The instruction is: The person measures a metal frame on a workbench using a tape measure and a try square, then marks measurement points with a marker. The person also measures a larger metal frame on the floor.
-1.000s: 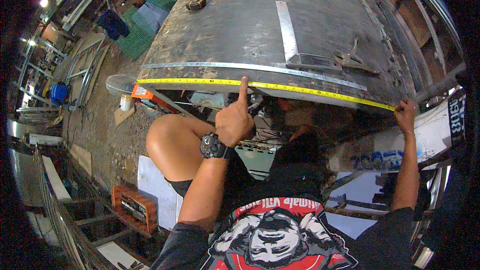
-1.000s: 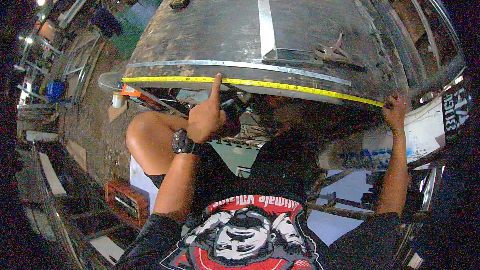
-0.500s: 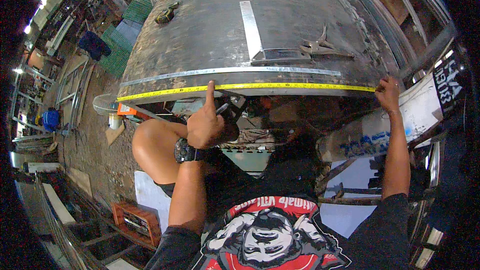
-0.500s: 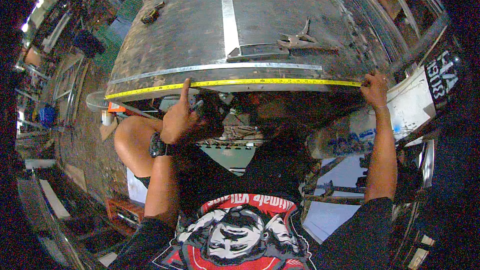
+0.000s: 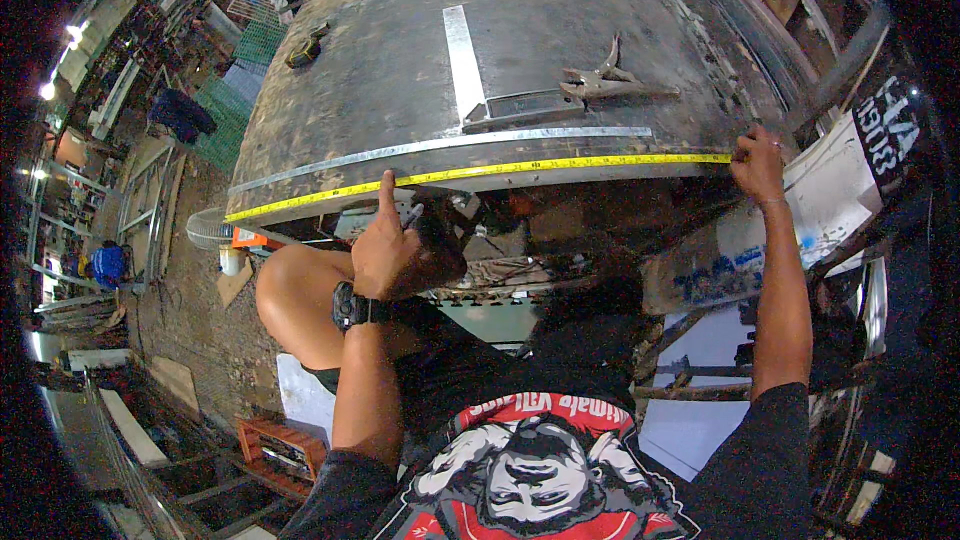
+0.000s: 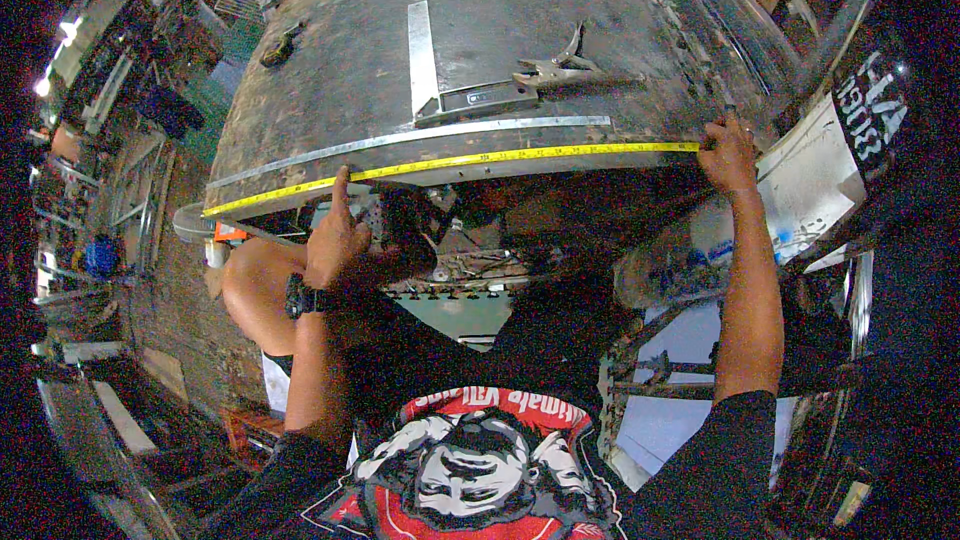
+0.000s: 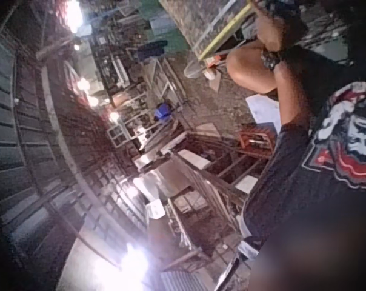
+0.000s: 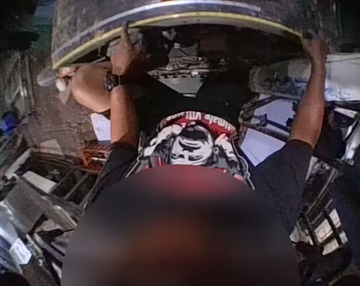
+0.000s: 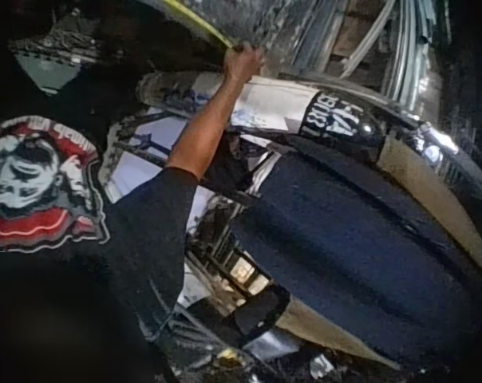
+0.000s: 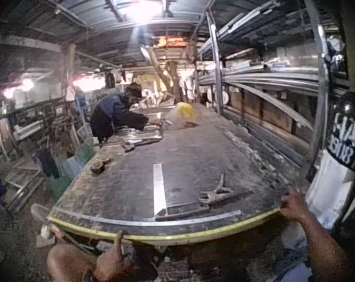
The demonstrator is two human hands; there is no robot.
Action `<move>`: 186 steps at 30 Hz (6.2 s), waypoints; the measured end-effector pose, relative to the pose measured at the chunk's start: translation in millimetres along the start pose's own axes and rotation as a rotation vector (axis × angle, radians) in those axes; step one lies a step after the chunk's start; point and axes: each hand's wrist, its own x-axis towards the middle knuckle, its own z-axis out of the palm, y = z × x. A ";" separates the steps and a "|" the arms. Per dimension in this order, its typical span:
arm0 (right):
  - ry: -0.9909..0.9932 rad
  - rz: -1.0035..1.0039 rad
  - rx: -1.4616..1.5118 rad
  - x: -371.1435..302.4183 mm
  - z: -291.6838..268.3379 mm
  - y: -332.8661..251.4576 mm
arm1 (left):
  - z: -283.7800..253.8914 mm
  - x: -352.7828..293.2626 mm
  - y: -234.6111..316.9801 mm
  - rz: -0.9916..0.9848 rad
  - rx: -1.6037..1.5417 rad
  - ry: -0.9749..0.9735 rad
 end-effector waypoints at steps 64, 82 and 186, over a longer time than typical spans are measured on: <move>0.010 0.082 0.104 -2.6 -17.6 -20.5 | 47.9 -5.4 133.5 0.167 0.089 -0.142; -0.013 0.102 0.090 -2.7 -26.1 -26.1 | 63.4 -6.3 223.9 0.520 0.013 -0.095; -0.263 0.010 0.196 13.2 -30.9 -4.1 | 60.1 9.3 235.9 0.425 -0.039 -0.272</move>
